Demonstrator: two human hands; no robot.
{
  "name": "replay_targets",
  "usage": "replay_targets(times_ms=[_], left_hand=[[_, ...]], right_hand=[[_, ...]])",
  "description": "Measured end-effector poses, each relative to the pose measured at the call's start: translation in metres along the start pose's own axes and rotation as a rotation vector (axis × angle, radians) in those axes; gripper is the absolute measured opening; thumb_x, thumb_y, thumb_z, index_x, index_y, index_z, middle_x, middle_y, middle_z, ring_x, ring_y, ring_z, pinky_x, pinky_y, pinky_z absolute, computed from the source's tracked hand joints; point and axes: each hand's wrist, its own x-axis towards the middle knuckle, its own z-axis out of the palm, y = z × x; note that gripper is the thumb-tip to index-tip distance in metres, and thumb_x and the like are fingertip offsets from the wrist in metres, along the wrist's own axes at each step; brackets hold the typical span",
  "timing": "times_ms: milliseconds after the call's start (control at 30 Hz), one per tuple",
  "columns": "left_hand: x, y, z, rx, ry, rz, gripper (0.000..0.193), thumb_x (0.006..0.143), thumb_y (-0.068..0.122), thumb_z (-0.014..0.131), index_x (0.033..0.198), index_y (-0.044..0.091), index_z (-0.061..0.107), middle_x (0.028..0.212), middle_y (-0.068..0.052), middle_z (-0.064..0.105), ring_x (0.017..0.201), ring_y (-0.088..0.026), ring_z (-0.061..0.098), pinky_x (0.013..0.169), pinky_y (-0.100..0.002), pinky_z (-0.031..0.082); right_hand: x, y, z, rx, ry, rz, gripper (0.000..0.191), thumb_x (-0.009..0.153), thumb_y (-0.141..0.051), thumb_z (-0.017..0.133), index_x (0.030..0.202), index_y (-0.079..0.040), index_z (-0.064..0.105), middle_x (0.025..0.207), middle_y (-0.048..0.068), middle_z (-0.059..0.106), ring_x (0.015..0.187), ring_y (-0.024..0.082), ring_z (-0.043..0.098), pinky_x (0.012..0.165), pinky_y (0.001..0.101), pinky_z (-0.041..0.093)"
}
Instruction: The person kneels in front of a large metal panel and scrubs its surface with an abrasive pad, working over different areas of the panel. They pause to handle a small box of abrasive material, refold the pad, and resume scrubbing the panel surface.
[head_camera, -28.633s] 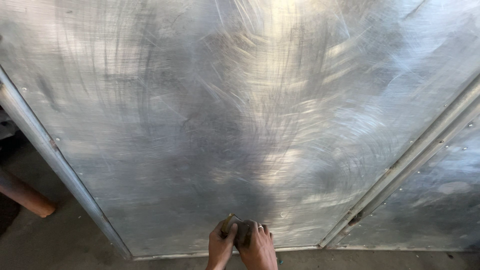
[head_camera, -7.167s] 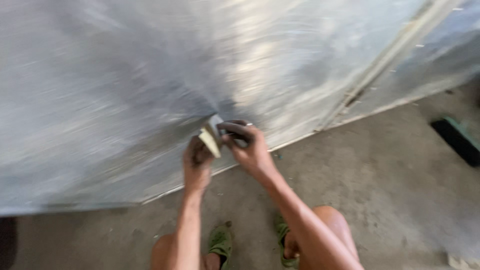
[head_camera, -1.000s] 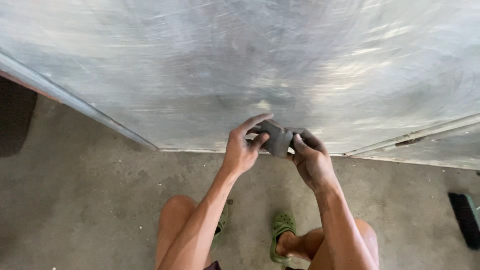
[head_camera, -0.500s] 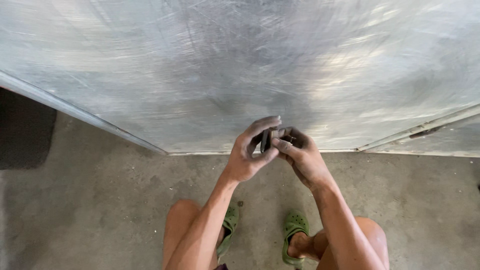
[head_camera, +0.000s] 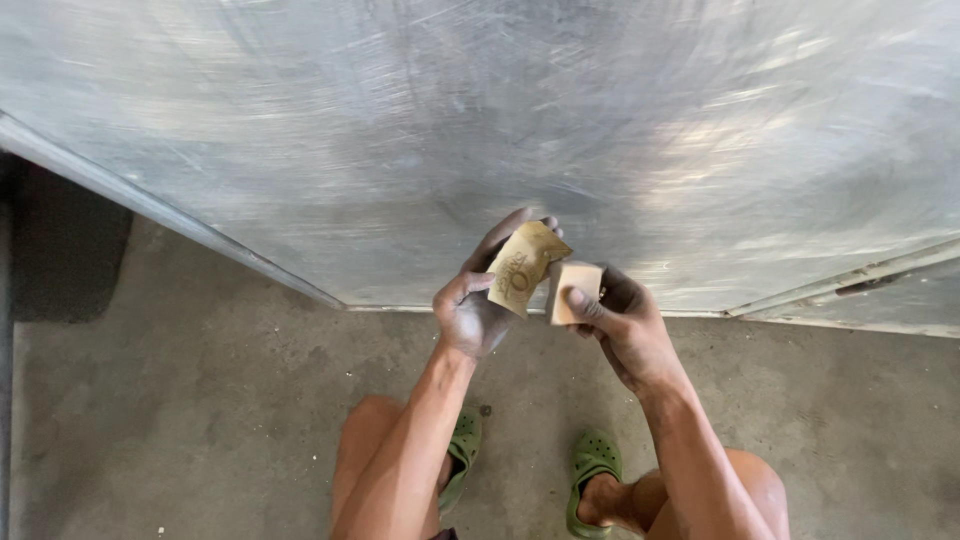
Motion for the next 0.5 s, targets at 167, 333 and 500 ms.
replay_targets(times_ms=[167,333,500], left_hand=[[-0.002,0.001,0.002,0.007,-0.012,-0.051,0.085,0.078,0.028,0.054,0.159,0.003,0.042,0.161,-0.025,0.045,0.149,-0.038,0.046,0.128,-0.052,0.036],[-0.004,-0.001,0.002,0.001,-0.034,-0.06,0.085,0.078,0.029,0.055,0.159,0.003,0.042,0.16,-0.024,0.047,0.149,-0.037,0.047,0.127,-0.051,0.039],[-0.006,-0.004,-0.001,0.029,-0.05,-0.091,0.088,0.077,0.028,0.057,0.16,0.003,0.043,0.16,-0.023,0.048,0.146,-0.037,0.049,0.126,-0.05,0.041]], right_hand=[[-0.001,0.004,0.001,0.021,-0.062,-0.058,0.033,0.082,-0.006,0.083,0.111,0.002,0.07,0.098,0.009,0.074,0.093,0.014,0.067,0.085,0.0314,0.053],[-0.004,0.002,0.002,0.125,-0.087,-0.088,0.035,0.079,-0.003,0.082,0.112,-0.002,0.07,0.103,0.008,0.074,0.099,0.015,0.068,0.09,0.0321,0.053],[-0.006,-0.001,0.012,0.152,-0.017,-0.165,0.037,0.081,-0.006,0.086,0.112,-0.003,0.066,0.106,0.008,0.071,0.104,0.018,0.067,0.093,0.0352,0.054]])
